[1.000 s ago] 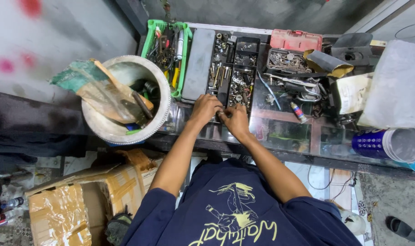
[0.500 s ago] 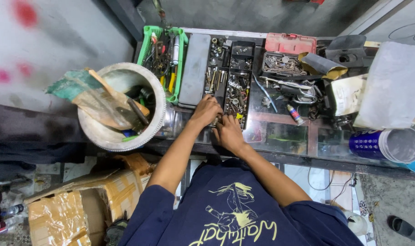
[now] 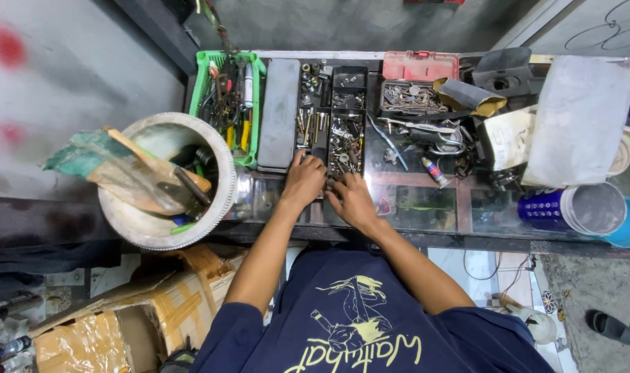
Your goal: Disassembling and inspecting small motorcycle or machine components on a workbench.
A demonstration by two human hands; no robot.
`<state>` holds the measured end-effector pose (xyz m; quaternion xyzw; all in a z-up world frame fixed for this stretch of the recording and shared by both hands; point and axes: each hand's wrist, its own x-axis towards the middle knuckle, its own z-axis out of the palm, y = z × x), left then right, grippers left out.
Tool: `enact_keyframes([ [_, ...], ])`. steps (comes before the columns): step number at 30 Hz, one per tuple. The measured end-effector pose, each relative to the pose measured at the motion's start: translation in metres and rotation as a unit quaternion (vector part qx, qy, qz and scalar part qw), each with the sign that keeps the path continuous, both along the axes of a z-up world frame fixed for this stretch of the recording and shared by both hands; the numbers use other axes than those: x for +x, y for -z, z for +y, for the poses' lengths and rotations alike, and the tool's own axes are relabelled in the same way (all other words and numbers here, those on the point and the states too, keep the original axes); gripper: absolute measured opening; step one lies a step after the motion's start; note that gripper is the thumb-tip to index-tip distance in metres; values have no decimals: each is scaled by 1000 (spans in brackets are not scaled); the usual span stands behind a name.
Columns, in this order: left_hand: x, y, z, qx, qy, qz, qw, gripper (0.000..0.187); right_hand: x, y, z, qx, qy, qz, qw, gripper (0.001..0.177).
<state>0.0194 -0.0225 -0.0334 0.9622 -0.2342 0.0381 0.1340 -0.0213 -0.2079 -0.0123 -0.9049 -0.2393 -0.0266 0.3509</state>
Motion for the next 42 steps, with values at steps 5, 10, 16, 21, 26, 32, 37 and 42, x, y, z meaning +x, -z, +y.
enact_keyframes([
  [5, 10, -17, -18, -31, -6, 5, 999, 15, 13, -4, -15, 16, 25, -14, 999, 25],
  [10, 25, -18, -43, -74, 2, -32, 997, 23, 31, -2, -33, 13, 49, -25, 998, 28],
  [16, 47, -11, -79, -134, 27, -30, 990, 23, 57, 17, -72, -40, 103, -52, 993, 31],
  [21, 68, 3, -107, -93, 56, 12, 994, 25, 82, 31, -98, -137, 82, -82, 984, 56],
  [26, 90, 15, -126, -69, 48, 13, 996, 27, 104, 25, -109, -212, 95, -99, 968, 62],
  [32, 96, 26, -142, -14, 47, 20, 999, 29, 124, 20, -121, -318, 90, -78, 940, 86],
  [37, 89, 32, -151, -17, 28, 23, 999, 29, 127, 23, -127, -342, 66, -43, 936, 100],
  [42, 83, 31, -156, -9, 2, 77, 997, 28, 132, 25, -133, -329, 63, -72, 939, 101],
])
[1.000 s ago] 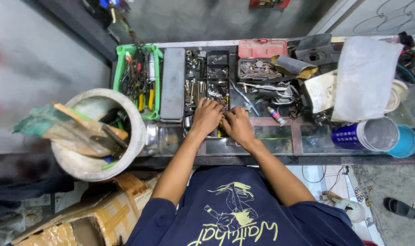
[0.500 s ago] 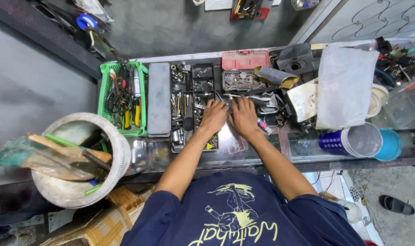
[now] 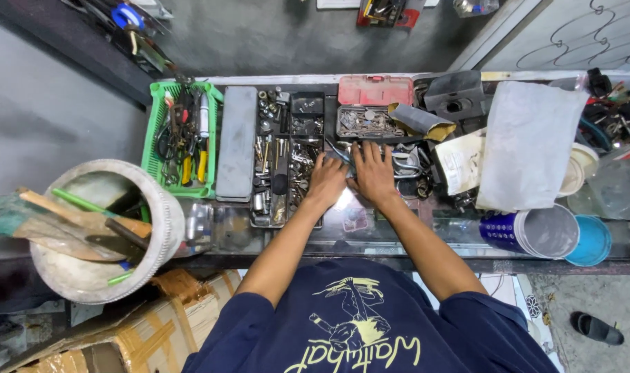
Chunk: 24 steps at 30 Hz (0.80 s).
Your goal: Disassembling and inspecting small motorcycle or machine components on a workbench.
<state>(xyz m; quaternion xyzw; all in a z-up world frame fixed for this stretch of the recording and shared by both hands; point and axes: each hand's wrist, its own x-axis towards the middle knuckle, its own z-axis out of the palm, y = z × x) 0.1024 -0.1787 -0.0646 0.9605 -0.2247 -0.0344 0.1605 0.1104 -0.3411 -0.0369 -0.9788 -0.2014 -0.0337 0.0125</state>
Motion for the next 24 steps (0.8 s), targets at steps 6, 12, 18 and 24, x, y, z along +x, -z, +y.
enact_keyframes([
  [6, -10, 4, -11, -45, -26, -40, 998, 36, 1, 38, -15, -4, -22, -47, 999, 82],
  [12, -16, 11, -26, -38, -55, -6, 998, 36, 5, 16, -26, 20, -48, -131, 990, 81],
  [18, -16, 10, -27, -48, -70, -35, 996, 35, 9, 30, -34, 15, -64, -86, 994, 76],
  [24, -13, 4, -20, -39, -94, -10, 995, 32, 13, 14, -28, -20, -75, -80, 994, 86],
])
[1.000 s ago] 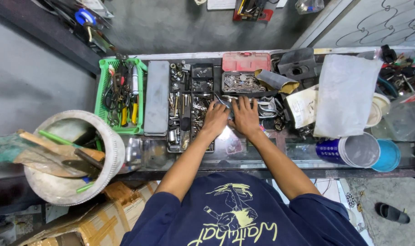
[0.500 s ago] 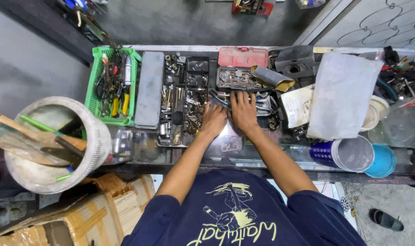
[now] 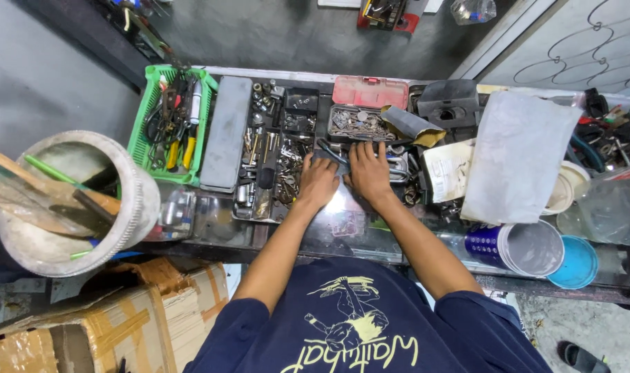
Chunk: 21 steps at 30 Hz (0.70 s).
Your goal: Disassembling and inspecting small motorcycle or machine components on a workbench.
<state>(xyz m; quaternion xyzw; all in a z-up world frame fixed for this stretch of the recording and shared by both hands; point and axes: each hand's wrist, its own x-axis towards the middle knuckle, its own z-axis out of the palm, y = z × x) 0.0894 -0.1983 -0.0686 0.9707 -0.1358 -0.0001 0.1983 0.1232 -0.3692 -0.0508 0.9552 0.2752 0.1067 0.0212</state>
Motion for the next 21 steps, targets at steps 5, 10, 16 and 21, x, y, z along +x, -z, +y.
enact_keyframes([
  [5, -2, 2, 0, -11, -2, -32, 999, 33, 2, 7, -8, 4, -23, 2, 1000, 52],
  [10, -2, 9, -2, -26, -1, -26, 999, 29, 2, 4, -19, 38, -61, -37, 997, 36],
  [16, -3, 3, -1, -28, -4, -20, 999, 27, 4, -1, -26, 49, -80, -2, 996, 34],
  [21, -2, -14, -5, -55, -11, -17, 998, 24, 0, -8, -32, 60, -110, 25, 992, 25],
])
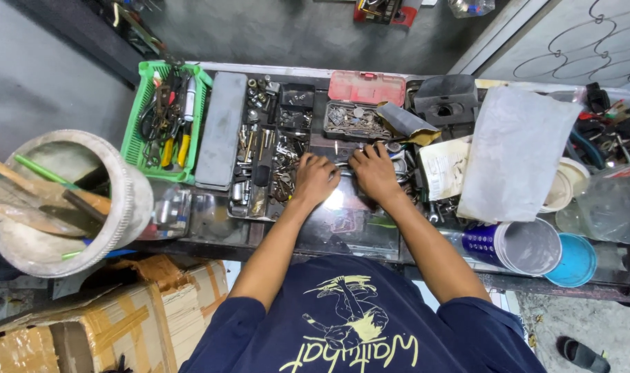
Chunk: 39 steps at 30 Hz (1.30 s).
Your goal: Disassembling and inspecting small motorcycle or machine components on a workbench.
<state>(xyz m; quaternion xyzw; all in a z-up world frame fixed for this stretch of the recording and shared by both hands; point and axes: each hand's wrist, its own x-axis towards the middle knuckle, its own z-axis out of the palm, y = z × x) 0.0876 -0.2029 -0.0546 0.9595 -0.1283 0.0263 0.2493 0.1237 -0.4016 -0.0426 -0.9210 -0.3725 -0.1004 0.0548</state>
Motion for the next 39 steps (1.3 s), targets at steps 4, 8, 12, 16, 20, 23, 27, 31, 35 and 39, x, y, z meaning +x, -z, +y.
enact_keyframes([
  [4, 10, 7, -2, -2, -8, -20, 1000, 26, 0, -1, -1, 2, 0, 2, 1000, 24],
  [8, 21, 25, -7, 43, 25, 18, 999, 48, -2, -3, -4, -5, -6, 16, 1000, 19],
  [12, 19, 26, -14, 77, 53, 76, 993, 51, -4, -3, -11, 18, -13, 28, 999, 19],
  [16, 15, 29, -21, 99, 72, 73, 990, 50, -7, -9, -18, 10, -14, 32, 999, 19],
  [20, 3, 19, -28, 54, 89, 77, 992, 48, -11, -13, -24, -14, -8, 58, 998, 25],
  [23, -3, 20, -30, 31, 94, 64, 993, 48, -14, -10, -27, 12, -8, 34, 999, 25],
  [27, -3, 14, -28, -11, 103, 54, 993, 44, -16, -11, -27, 4, -8, 2, 1000, 26],
  [31, 6, 13, -14, -36, 92, 16, 995, 41, -19, -16, -23, -15, 2, 25, 1000, 31],
  [35, 19, 5, 2, -53, 7, -64, 997, 34, -21, -9, -19, -3, 8, -4, 1000, 28],
  [39, 28, 1, 13, -70, -39, -100, 992, 22, -23, -2, -14, -18, 20, -41, 999, 27],
])
